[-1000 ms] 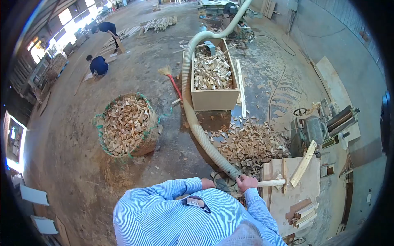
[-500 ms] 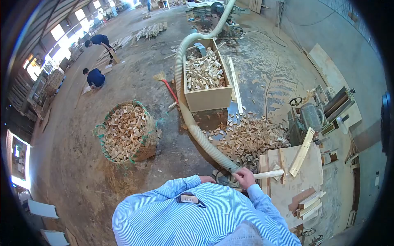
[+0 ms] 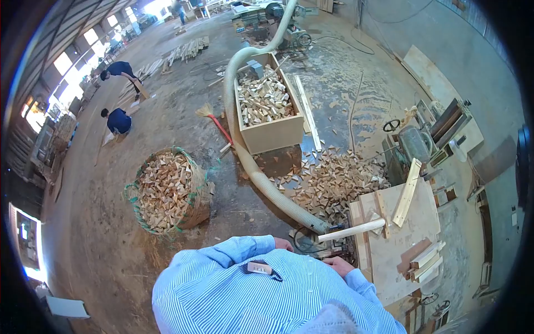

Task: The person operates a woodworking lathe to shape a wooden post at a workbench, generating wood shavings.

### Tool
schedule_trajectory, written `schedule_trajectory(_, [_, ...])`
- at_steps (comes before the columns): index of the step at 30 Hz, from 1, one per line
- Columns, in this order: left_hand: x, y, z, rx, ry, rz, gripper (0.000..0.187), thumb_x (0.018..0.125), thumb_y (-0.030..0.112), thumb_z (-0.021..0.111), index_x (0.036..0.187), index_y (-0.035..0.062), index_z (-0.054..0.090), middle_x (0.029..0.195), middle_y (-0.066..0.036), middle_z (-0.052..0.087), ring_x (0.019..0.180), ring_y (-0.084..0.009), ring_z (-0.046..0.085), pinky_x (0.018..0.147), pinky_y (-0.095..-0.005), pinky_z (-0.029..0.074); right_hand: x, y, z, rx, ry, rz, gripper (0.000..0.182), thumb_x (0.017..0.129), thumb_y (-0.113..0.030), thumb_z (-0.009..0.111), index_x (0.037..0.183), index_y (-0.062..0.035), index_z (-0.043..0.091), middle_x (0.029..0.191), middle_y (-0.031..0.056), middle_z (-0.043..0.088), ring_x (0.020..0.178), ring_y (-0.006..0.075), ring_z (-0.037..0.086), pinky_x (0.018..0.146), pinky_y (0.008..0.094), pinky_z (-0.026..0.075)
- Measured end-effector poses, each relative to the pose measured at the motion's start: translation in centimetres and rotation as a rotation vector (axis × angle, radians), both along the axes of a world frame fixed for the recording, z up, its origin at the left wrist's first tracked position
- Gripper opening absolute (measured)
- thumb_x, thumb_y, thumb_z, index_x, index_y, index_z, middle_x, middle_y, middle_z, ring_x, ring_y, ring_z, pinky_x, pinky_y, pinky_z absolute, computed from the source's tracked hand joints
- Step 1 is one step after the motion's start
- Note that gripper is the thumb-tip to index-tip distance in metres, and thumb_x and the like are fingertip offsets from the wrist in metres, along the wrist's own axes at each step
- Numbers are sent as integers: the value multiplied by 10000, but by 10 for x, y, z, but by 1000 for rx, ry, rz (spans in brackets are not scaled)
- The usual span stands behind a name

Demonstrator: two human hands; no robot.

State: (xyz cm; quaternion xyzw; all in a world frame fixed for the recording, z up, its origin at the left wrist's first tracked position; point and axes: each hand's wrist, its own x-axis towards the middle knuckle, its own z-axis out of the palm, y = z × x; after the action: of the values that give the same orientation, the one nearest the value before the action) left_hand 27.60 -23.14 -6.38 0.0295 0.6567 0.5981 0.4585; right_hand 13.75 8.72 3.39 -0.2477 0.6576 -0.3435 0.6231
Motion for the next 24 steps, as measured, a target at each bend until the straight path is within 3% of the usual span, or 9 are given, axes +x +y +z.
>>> schedule_trajectory(4, [2, -5, 5, -13, -108, 15, 490, 1017, 390, 651, 1343, 23, 649, 1194, -59, 711, 1063, -161, 631, 954, -338, 516, 9, -8, -10, -70, 20, 92, 394, 1058, -270, 570, 1343, -9, 646, 1216, 99, 729, 1099, 178, 652, 985, 307, 499])
schedule_trajectory(6, [2, -10, 8, 97, -140, 29, 474, 1016, 386, 657, 1324, 26, 653, 1168, -48, 709, 1055, -152, 624, 954, -321, 509, 17, -12, -20, -178, -106, -46, 432, 1064, -274, 563, 1395, 1, 598, 1267, 100, 705, 1139, 178, 635, 1010, 303, 486])
schedule_trajectory(8, [6, -6, 2, 129, -181, 64, 453, 1024, 386, 647, 1298, 25, 659, 1162, -43, 702, 1074, -143, 612, 952, -309, 502, 18, -17, -28, -190, -114, -20, 445, 1068, -278, 558, 1409, 6, 581, 1283, 95, 695, 1153, 172, 628, 1016, 299, 483])
schedule_trajectory(10, [9, 0, -4, 163, 30, 154, 457, 1035, 398, 630, 1293, 23, 663, 1195, -41, 693, 1103, -140, 600, 955, -311, 503, 19, -24, -28, -206, -126, 13, 458, 1071, -281, 553, 1423, 12, 565, 1298, 89, 685, 1167, 167, 620, 1022, 295, 479])
schedule_trajectory(14, [0, -3, -13, 2, 3, -17, 545, 1055, 425, 581, 1452, 51, 563, 1256, -47, 675, 1123, -157, 601, 984, -334, 496, 17, -40, -18, -109, -246, -41, 433, 1082, -278, 534, 1413, -4, 586, 1293, 70, 683, 1156, 138, 620, 1002, 272, 488])
schedule_trajectory(18, [-2, -5, 5, 40, -133, -1, 566, 1057, 428, 572, 1490, 65, 528, 1296, -75, 669, 1132, -182, 612, 998, -349, 488, 16, -46, -17, -122, -319, -100, 417, 1077, -284, 553, 1395, -22, 613, 1260, 55, 697, 1117, 115, 625, 982, 254, 493])
schedule_trajectory(21, [7, -7, -30, 143, 117, -71, 531, 1052, 416, 581, 1443, 56, 584, 1296, -99, 682, 1135, -200, 626, 1008, -355, 481, 18, -46, -37, -101, -235, -76, 411, 1067, -292, 577, 1357, -9, 641, 1212, 49, 718, 1084, 114, 634, 968, 254, 498])
schedule_trajectory(24, [15, -5, -52, 257, 248, 47, 483, 1051, 392, 586, 1372, 36, 644, 1264, -118, 698, 1114, -211, 637, 977, -369, 489, 17, -48, -39, -58, -193, -59, 402, 1060, -298, 590, 1320, -2, 665, 1178, 35, 731, 1057, 112, 638, 955, 262, 503])
